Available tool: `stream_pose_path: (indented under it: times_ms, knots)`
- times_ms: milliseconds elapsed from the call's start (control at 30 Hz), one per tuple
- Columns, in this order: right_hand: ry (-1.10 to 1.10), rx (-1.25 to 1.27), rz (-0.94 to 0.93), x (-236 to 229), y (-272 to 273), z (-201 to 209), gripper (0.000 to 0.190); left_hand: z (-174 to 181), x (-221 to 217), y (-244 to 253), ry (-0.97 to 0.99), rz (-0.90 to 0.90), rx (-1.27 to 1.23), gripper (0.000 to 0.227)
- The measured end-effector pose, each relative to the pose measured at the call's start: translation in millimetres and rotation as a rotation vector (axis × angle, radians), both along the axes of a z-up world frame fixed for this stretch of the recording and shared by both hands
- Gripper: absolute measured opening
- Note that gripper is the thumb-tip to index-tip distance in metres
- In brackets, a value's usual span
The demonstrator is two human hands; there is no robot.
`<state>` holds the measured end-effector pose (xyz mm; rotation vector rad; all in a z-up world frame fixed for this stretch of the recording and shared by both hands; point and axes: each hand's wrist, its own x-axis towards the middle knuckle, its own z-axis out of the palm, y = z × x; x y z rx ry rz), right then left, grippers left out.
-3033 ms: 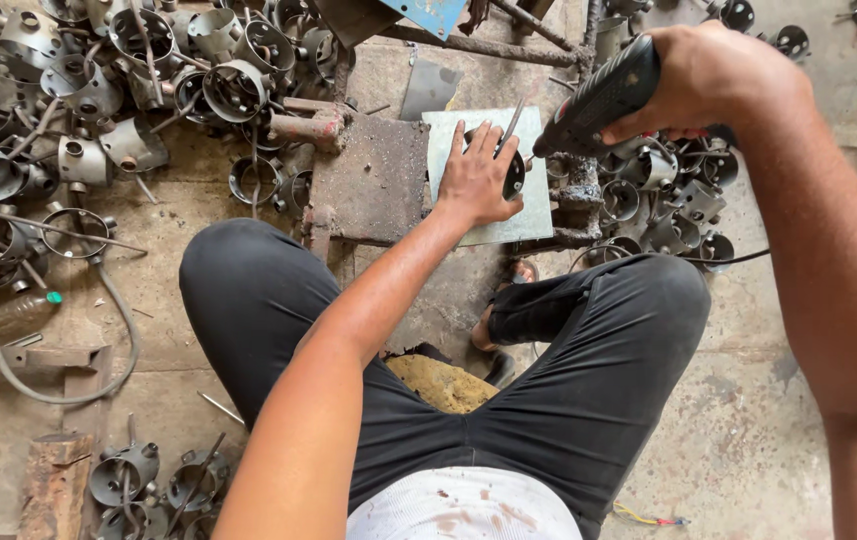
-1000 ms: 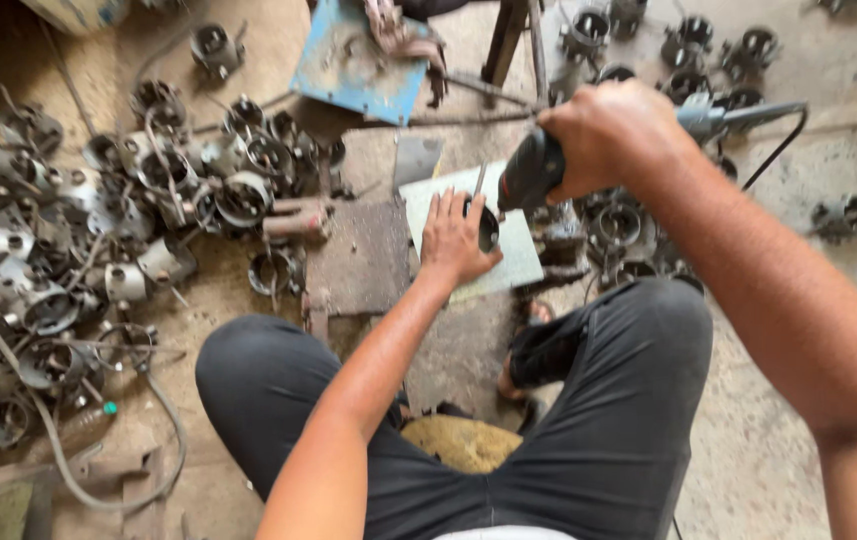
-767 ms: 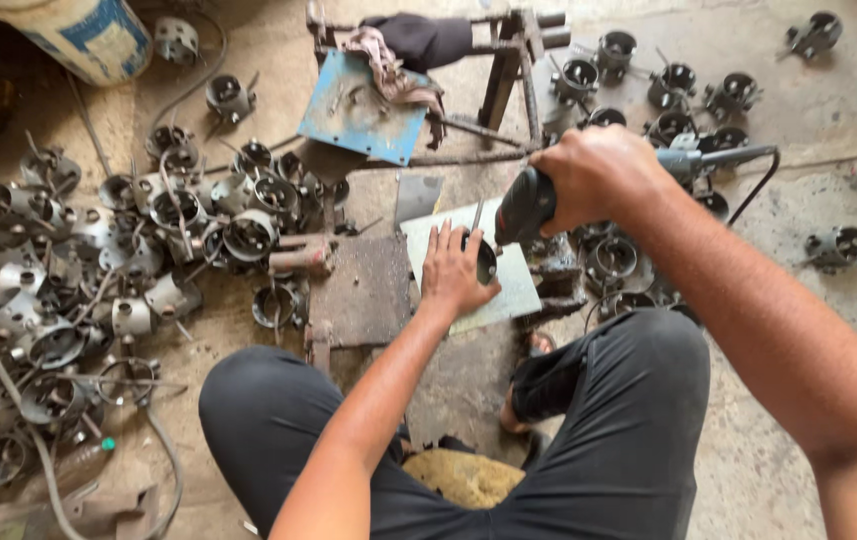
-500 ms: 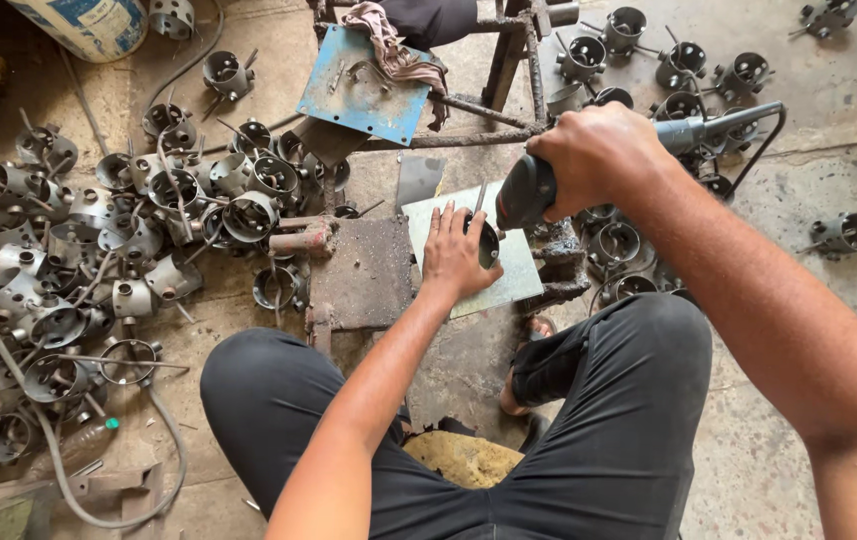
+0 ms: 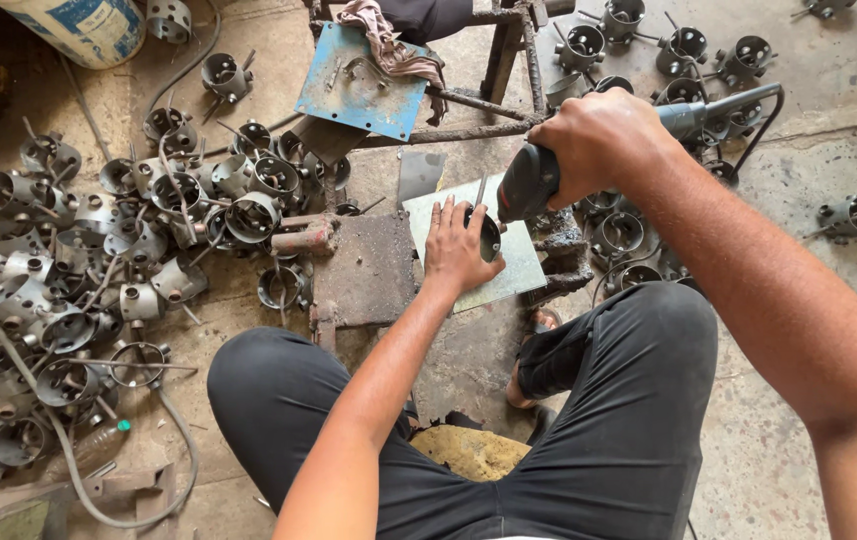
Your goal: The person sits on the floor in a workshop and uses a handheld power drill to bore holes into small, cylindrical metal parts. They hold each part steady with one hand while operating the drill with the other, then place the finished pieces into a pile on the floor.
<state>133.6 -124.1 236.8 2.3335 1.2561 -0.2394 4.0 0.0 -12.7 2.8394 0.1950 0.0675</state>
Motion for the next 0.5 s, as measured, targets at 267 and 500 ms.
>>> stream_pose_path:
  times_ms: [267,500]
  knots:
    - [0.003,-0.008,-0.019,-1.4,1.6,0.6,0.053,-2.6,2.2,1.7,0.007,-0.007,0.003,0.099]
    - [-0.026,0.032,0.005,-6.0,-2.2,3.0,0.060,-7.4,2.5,2.7,-0.026,-0.006,-0.008,0.096]
